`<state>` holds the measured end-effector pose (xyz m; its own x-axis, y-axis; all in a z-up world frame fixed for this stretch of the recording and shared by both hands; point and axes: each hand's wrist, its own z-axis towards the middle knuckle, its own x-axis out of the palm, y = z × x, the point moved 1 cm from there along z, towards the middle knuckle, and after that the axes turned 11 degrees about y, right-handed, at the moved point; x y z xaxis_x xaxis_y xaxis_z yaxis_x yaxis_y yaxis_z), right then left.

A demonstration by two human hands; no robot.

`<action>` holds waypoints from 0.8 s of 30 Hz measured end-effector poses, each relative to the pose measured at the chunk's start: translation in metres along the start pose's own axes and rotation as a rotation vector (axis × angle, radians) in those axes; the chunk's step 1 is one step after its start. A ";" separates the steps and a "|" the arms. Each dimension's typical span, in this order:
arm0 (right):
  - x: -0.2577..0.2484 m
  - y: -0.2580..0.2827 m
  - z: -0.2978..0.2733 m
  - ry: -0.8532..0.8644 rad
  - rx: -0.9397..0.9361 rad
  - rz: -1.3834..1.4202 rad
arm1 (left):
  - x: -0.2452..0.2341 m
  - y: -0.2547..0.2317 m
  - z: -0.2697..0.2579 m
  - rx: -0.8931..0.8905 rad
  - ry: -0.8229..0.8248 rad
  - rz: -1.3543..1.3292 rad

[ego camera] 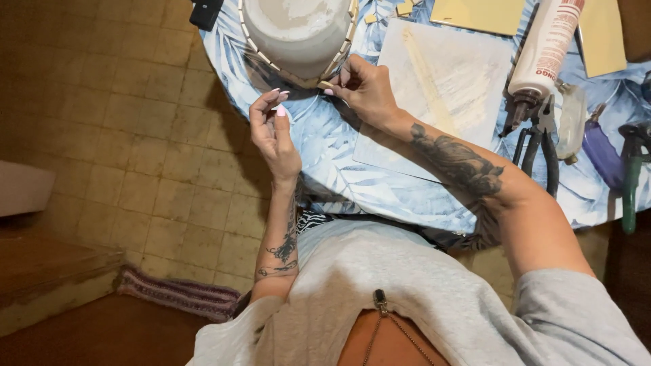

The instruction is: The person is creating a mosaic on a pot by applying glue to individual tiles and placing them. They also use pliers to cut tiles to size.

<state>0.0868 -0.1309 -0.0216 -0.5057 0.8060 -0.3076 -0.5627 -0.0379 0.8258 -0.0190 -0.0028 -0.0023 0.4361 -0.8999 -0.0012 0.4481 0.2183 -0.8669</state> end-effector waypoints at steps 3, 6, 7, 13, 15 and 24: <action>0.000 -0.001 0.001 -0.018 -0.006 -0.035 | -0.001 0.001 0.000 0.000 -0.009 -0.029; 0.000 -0.005 0.002 -0.034 0.002 -0.055 | -0.001 0.003 -0.001 -0.005 -0.008 -0.050; 0.000 -0.007 0.002 -0.040 0.005 -0.077 | -0.002 0.003 -0.001 -0.007 -0.001 -0.055; -0.008 0.004 0.000 0.007 0.033 -0.075 | 0.001 -0.006 -0.001 0.022 -0.002 0.097; -0.019 0.019 -0.008 0.070 0.162 0.051 | 0.008 -0.006 -0.004 0.053 0.056 0.130; -0.060 0.075 -0.076 -0.264 0.463 0.552 | 0.088 -0.034 -0.022 -0.328 0.510 -0.386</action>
<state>0.0252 -0.2275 0.0230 -0.4280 0.8586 0.2823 0.0868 -0.2718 0.9584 -0.0133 -0.0980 0.0162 -0.1611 -0.9717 0.1725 0.2041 -0.2038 -0.9575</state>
